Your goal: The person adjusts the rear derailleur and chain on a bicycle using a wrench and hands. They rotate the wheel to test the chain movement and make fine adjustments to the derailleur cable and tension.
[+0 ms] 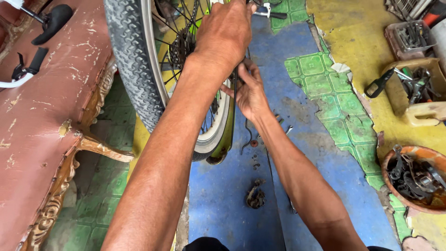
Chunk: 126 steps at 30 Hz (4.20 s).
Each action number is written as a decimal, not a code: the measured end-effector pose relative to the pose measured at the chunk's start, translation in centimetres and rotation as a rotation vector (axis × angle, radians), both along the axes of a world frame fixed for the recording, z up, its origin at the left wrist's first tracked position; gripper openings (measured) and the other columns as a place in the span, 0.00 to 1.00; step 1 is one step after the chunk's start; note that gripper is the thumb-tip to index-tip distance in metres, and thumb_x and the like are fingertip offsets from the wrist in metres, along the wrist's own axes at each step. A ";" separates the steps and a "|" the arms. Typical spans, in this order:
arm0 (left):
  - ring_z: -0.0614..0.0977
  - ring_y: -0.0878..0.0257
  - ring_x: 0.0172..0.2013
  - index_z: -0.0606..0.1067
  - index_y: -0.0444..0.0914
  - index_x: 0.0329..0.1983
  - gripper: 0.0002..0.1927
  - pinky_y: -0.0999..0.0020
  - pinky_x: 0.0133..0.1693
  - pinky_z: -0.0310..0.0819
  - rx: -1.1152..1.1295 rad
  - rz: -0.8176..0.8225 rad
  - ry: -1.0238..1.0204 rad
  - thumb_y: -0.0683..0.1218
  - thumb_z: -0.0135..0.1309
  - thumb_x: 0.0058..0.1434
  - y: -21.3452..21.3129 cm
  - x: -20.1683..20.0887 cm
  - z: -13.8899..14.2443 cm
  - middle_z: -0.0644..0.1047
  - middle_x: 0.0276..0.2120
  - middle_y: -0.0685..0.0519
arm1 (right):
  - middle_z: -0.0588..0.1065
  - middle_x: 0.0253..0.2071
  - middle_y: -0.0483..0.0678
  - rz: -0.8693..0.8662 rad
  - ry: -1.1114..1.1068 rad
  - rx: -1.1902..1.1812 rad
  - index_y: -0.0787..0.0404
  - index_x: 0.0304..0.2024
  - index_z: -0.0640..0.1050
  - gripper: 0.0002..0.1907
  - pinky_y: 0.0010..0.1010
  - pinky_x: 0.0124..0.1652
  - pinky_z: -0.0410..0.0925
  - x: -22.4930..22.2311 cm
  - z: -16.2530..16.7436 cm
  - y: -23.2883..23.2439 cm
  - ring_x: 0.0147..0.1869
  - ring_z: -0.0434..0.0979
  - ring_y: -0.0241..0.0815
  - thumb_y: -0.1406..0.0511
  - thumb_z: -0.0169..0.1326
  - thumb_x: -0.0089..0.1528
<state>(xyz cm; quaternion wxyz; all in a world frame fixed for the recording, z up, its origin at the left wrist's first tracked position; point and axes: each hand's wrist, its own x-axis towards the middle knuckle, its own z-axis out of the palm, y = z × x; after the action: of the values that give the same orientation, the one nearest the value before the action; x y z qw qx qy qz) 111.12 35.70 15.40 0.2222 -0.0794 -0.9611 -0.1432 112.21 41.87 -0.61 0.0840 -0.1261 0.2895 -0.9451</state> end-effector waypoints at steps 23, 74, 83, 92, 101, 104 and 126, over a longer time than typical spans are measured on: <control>0.82 0.34 0.41 0.70 0.44 0.61 0.20 0.42 0.41 0.77 -0.049 0.032 -0.014 0.57 0.42 0.72 1.4 1.6 -0.8 0.81 0.37 0.36 | 0.77 0.45 0.56 0.228 -0.154 -0.209 0.66 0.50 0.73 0.15 0.32 0.35 0.70 -0.1 0.6 0.5 0.44 0.78 0.46 0.67 0.55 0.61; 0.77 0.38 0.56 0.56 0.22 0.68 0.37 0.49 0.59 0.69 0.667 0.142 0.355 0.31 0.52 0.55 3.3 10.5 -14.0 0.72 0.55 0.28 | 0.80 0.45 0.52 0.326 -0.157 0.042 0.62 0.50 0.78 0.22 0.36 0.39 0.65 -1.6 -0.5 2.8 0.49 0.77 0.50 0.58 0.66 0.57; 0.87 0.41 0.37 0.73 0.29 0.51 0.15 0.52 0.38 0.79 0.675 0.144 0.306 0.38 0.58 0.62 0.9 7.6 -15.5 0.83 0.38 0.36 | 0.80 0.41 0.47 0.348 -0.258 0.035 0.59 0.46 0.79 0.20 0.40 0.48 0.72 -1.6 -0.4 2.7 0.43 0.77 0.46 0.59 0.66 0.53; 0.84 0.38 0.36 0.72 0.30 0.49 0.11 0.50 0.36 0.76 0.576 0.070 0.415 0.40 0.55 0.65 -1.0 5.4 -18.6 0.81 0.35 0.35 | 0.75 0.49 0.50 0.349 -0.182 0.060 0.60 0.53 0.77 0.24 0.43 0.59 0.66 -1.6 -1.2 2.2 0.50 0.71 0.44 0.53 0.64 0.61; 0.86 0.43 0.35 0.74 0.31 0.51 0.13 0.54 0.35 0.79 0.696 0.093 0.383 0.41 0.56 0.65 -2.6 3.6 -18.8 0.82 0.35 0.39 | 0.75 0.24 0.52 -0.333 -0.081 1.119 0.64 0.26 0.78 0.16 0.36 0.28 0.65 0.2 -14.2 0.8 0.27 0.71 0.39 0.62 0.50 0.65; 0.87 0.44 0.37 0.74 0.32 0.53 0.14 0.55 0.37 0.80 0.738 0.065 0.413 0.39 0.56 0.65 -2.6 2.9 -18.6 0.83 0.37 0.39 | 0.79 0.34 0.55 -0.378 0.334 1.417 0.61 0.46 0.76 0.15 0.44 0.37 0.71 1.5 -17.3 -0.2 0.38 0.78 0.54 0.64 0.52 0.57; 0.88 0.48 0.41 0.75 0.34 0.57 0.17 0.59 0.39 0.82 0.792 0.035 0.448 0.38 0.55 0.65 -3.8 1.2 -19.1 0.84 0.40 0.41 | 0.76 0.47 0.63 -0.138 0.888 1.795 0.64 0.56 0.73 0.22 0.52 0.41 0.72 -2.7 -15.4 -0.9 0.47 0.78 0.63 0.67 0.54 0.58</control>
<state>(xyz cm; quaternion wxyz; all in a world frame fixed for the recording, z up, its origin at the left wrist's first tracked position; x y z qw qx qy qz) 112.36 31.90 -3.73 0.4402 -0.0011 -0.7618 -0.4753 109.51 40.92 -16.06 -0.0228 -0.3403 0.9070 -0.2470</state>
